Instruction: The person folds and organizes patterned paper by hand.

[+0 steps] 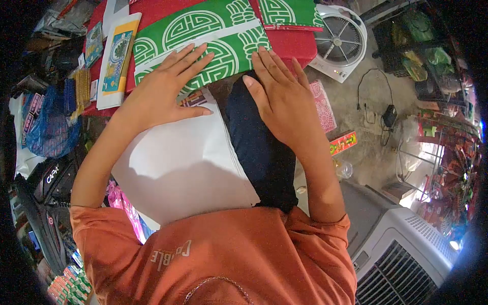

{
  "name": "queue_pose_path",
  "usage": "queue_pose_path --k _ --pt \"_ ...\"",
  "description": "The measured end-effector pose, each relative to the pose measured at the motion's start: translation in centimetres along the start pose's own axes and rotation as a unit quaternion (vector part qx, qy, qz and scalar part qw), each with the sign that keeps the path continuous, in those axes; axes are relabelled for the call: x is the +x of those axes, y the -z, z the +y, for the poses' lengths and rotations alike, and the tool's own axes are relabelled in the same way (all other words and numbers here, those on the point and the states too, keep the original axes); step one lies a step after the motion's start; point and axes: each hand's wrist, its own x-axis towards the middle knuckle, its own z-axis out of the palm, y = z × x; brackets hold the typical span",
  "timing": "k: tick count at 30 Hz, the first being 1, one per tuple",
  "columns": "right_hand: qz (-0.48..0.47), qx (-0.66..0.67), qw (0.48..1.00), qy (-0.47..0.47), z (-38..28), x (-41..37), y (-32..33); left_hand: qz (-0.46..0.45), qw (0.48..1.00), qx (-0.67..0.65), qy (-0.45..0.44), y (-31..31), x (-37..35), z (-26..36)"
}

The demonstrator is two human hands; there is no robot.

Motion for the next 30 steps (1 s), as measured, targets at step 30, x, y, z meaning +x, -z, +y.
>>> queue_pose_path --k 30 --pt "0.095 -0.036 0.986 0.133 -2.0 5.7 -2.8 0.030 0.995 0.098 0.021 -2.0 0.6 -0.6"
